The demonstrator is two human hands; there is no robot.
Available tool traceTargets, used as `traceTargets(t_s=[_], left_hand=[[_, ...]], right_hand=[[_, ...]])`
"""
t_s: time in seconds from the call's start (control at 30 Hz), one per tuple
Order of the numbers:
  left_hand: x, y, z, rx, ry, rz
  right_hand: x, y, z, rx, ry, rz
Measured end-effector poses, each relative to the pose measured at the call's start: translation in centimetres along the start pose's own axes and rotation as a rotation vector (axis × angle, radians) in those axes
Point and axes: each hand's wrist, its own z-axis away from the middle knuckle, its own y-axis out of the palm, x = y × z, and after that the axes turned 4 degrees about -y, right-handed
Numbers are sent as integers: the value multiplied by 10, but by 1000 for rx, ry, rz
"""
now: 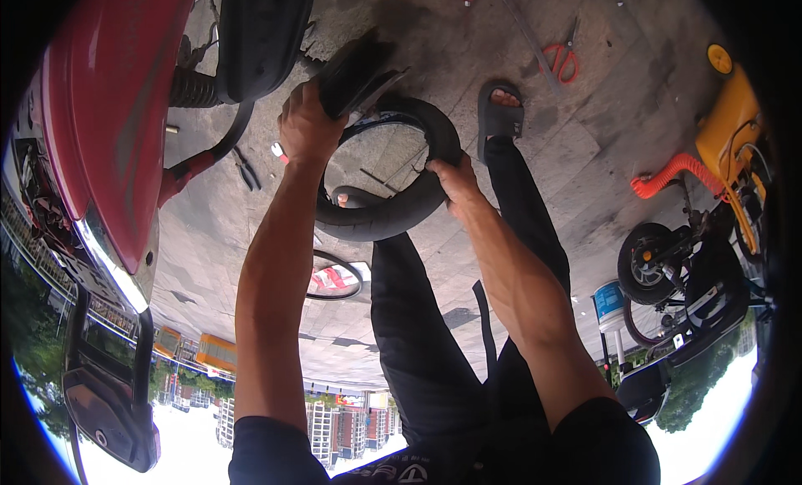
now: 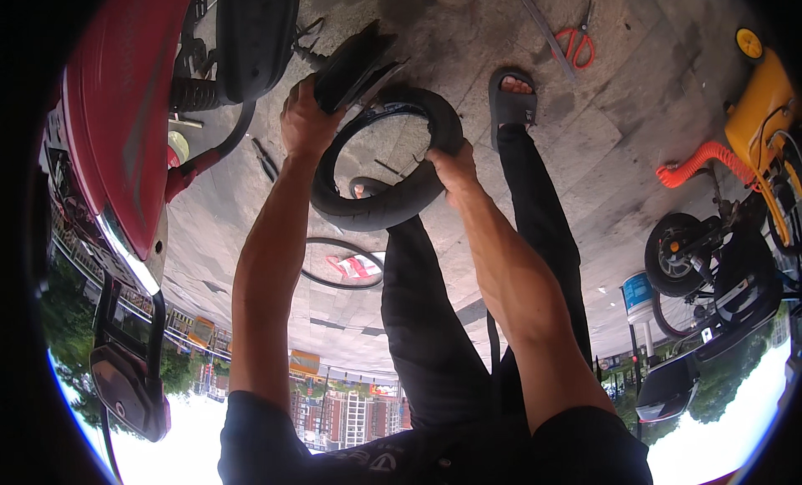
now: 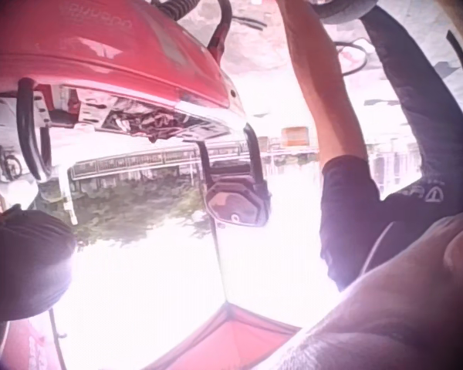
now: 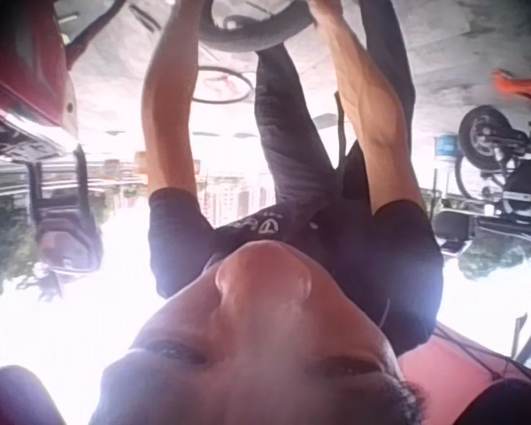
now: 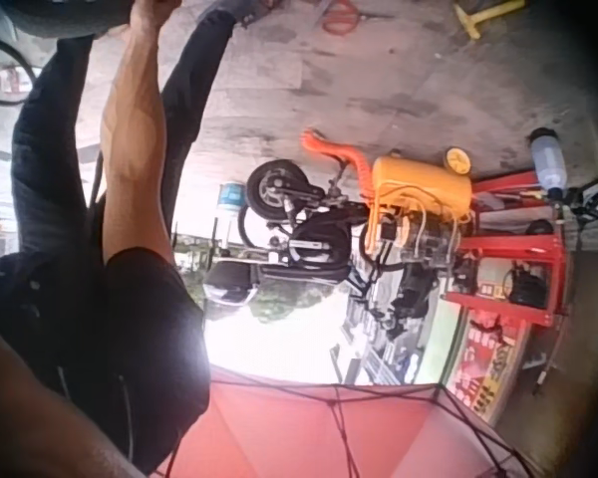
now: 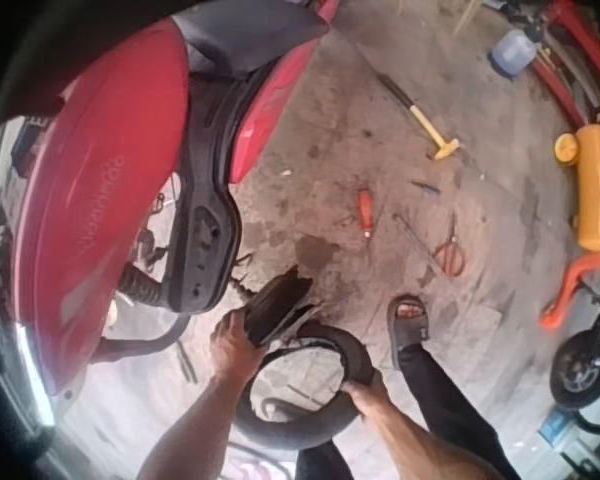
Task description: The person removes a tire from a scooter wheel using a tire lever, then walks to a stack of tires and selects a replacement. They insert the inner tube into the new tire and prepare it for mounting.
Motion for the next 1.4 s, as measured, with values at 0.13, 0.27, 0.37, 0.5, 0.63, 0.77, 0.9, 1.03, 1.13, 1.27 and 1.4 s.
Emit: traceTargets(t_s=[0.13,0.27,0.37,0.5,0.63,0.77,0.9,1.03,1.13,1.27,1.4], left_hand=[[-2,-3,-1,25,-55,42],[-1,-17,13,41,-2,125],[8,-36,53,-63,-10,298],[38,-64,162,-225,-296,469],[72,-70,312,-120,-884,719],[82,-46,457,5,-1207,876],[68,-36,595,103,-1411,921],[52,-26,711,92,-1501,1056],[47,-14,790,24,-1613,1192],[55,-17,872,5,-1799,1270],[59,-60,916,-70,-2000,1413]], right_hand=[[-4,-8,9,-16,-86,8],[-7,-13,14,-74,-87,84],[-10,-13,14,-70,-70,109],[-21,-10,19,-124,-47,161],[-33,-10,34,-67,7,203],[-52,8,65,-112,-40,196],[-79,45,117,-208,-86,225],[-99,90,168,-210,-123,263],[-108,128,204,-112,-169,270],[-128,191,253,-4,-249,279],[-145,258,296,-5,-322,284]])
